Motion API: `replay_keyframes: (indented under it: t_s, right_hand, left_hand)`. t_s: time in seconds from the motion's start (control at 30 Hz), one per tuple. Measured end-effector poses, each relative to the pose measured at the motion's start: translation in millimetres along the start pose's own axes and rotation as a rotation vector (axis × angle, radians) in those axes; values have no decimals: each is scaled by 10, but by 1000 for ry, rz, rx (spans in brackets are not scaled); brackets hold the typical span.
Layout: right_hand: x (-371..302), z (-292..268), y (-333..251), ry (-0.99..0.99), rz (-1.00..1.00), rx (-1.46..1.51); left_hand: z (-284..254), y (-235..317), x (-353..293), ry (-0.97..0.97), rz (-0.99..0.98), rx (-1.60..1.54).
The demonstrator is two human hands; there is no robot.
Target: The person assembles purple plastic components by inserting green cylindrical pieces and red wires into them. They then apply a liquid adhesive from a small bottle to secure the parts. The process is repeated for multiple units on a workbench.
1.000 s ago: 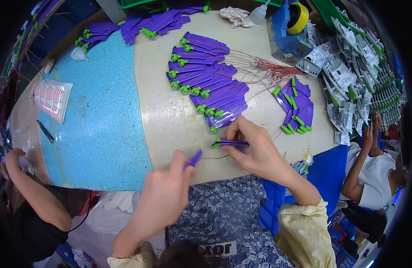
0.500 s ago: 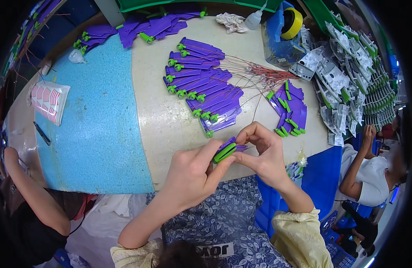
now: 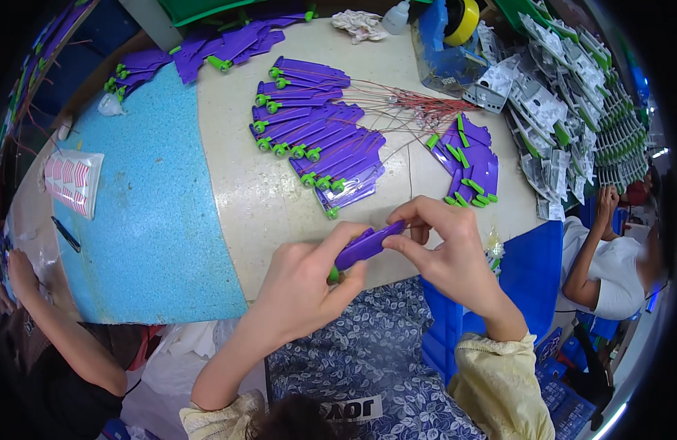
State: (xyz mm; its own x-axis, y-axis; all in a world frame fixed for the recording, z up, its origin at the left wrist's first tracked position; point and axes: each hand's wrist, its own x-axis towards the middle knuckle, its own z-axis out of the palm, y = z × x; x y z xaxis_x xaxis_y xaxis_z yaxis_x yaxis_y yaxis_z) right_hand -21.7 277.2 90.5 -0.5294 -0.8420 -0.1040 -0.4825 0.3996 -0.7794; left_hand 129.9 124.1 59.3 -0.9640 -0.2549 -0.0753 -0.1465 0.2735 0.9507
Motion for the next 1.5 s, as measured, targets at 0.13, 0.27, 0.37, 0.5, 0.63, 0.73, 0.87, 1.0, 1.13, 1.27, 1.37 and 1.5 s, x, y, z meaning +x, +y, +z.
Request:
replay_keyframes:
  t_s: [0.13, 0.27, 0.37, 0.5, 0.63, 0.73, 0.87, 1.0, 1.13, 1.27, 1.37, 1.5]
  right_hand:
    - [3, -12, 0, 224, -91, -14]
    - [-13, -241, 48, 326, -44, -26]
    - [-26, -235, 36, 326, -63, -1]
    - [-166, -120, -21, 67, -200, 90]
    - [-37, -6, 2, 44, -291, 70]
    - [186, -3, 312, 278, -196, -199]
    - [30, 368, 475, 309, -302, -247]
    - [47, -285, 847, 596, -132, -275]
    - [444, -925, 1376, 523, -60, -485]
    - [497, -1051, 1360, 381, -18, -437]
    - [411, -745, 808, 364, -114, -116]
    - [400, -185, 274, 9, -185, 85]
  left_hand:
    - [8, 23, 79, -24, -193, -308]
    - [-80, -3, 73, -86, -408, -708]
    - [-120, 22, 73, -98, -499, -765]
    - [-115, -35, 49, -66, -559, -799]
    - [-64, -70, -84, 45, -541, -609]
    - [-81, -209, -138, 256, -257, -129]
    - [-87, -139, 31, 253, -99, 257]
    - [-135, -127, -129, 183, -141, 237]
    - [-99, -166, -112, 221, -68, 240]
    - [-181, -171, -394, 234, -125, 265]
    - [-47, -39, -547, 211, -59, 337]
    - [15, -23, -400, -17, 130, 484]
